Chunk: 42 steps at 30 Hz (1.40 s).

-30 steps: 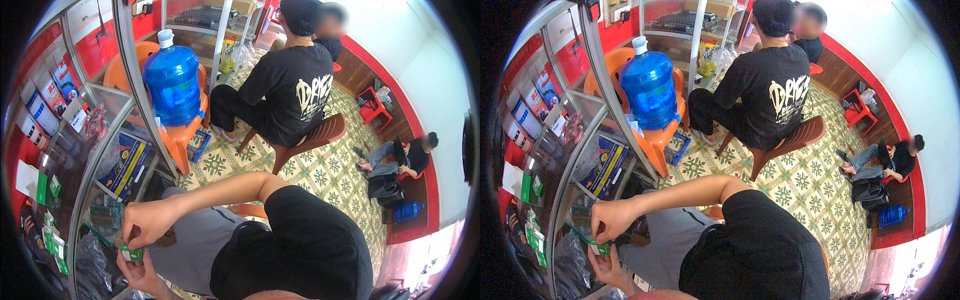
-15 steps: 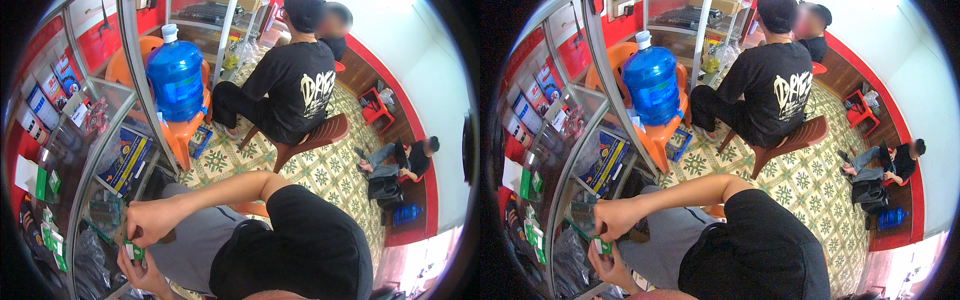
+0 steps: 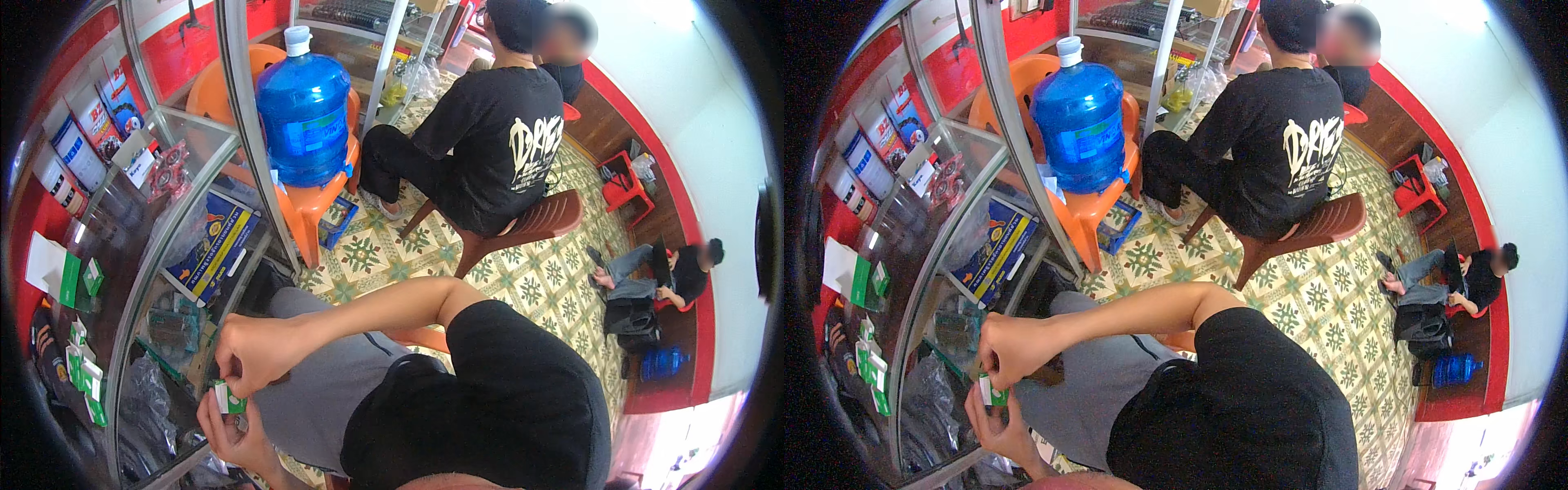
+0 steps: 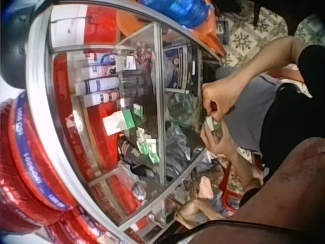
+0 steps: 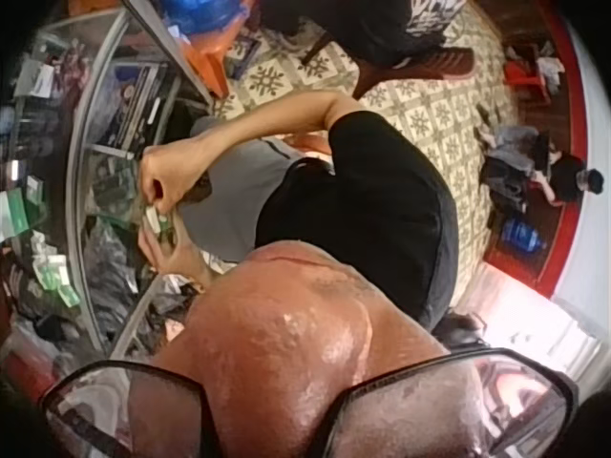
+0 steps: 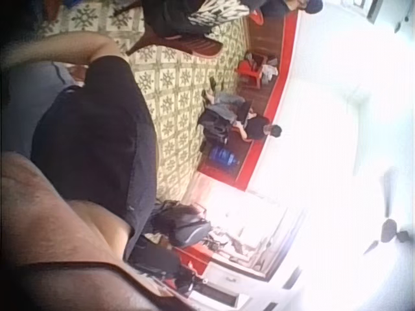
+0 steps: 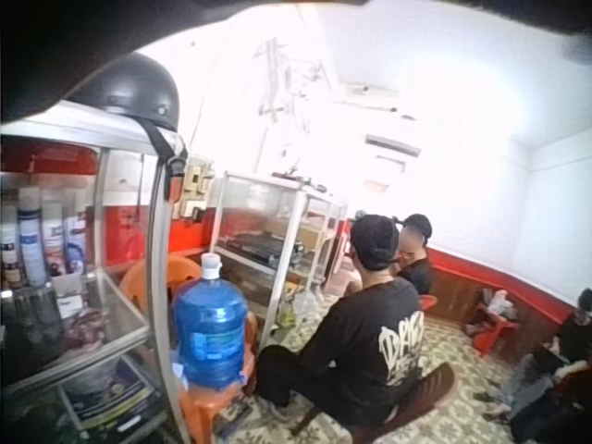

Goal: The person sits at a glass counter and repeatedly picks up small green and white boxes. They open the boxes, remove the contents, and place the empty boxes back on the counter. The person handles the items one at a time in a repetitive sequence.

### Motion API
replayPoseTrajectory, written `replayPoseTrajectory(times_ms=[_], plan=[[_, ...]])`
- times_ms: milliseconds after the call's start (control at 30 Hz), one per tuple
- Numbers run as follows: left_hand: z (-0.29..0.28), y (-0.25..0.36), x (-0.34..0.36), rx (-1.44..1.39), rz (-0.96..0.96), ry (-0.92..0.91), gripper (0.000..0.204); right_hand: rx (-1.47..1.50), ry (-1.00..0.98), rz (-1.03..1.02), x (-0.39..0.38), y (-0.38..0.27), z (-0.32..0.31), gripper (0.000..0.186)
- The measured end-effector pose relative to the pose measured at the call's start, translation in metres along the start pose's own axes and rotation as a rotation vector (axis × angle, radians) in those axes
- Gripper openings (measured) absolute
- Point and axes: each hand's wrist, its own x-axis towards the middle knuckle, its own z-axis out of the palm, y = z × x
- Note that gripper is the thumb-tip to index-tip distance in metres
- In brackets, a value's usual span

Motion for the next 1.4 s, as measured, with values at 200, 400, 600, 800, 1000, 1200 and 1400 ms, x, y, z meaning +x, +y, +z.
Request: replayPoseTrajectory(times_ms=[200,400,600,800,1000,1200,1400], plan=[[0.005,0.006,0.001,-0.126,-0.037,-0.014,0.054,-0.004,0.022,-0.013,-0.003,0.003,-0.005,0.02],[0.003,0.009,0.002,-0.152,-0.094,-0.011,0.052,0.123,-0.116,0.246,-0.001,0.004,-0.016,0.023],[-0.005,0.013,-0.001,-0.195,-0.126,-0.06,0.056,0.3,-0.058,0.445,-0.003,0.004,-0.017,0.018],[-0.002,0.014,-0.003,-0.385,-0.105,-0.009,0.058,0.346,-0.017,0.254,-0.004,-0.008,-0.002,0.028],[0.009,0.008,-0.009,-0.699,-0.211,-0.009,0.069,0.278,-0.047,0.328,-0.007,-0.008,-0.007,0.026],[0.006,-0.001,-0.014,-1.509,-0.705,-0.183,0.044,0.168,-0.036,0.315,-0.006,-0.012,-0.009,0.019],[0.01,-0.012,-0.008,-1.267,-0.758,-0.28,0.044,-0.159,-0.121,-0.055,0.006,-0.01,-0.015,0.018]])
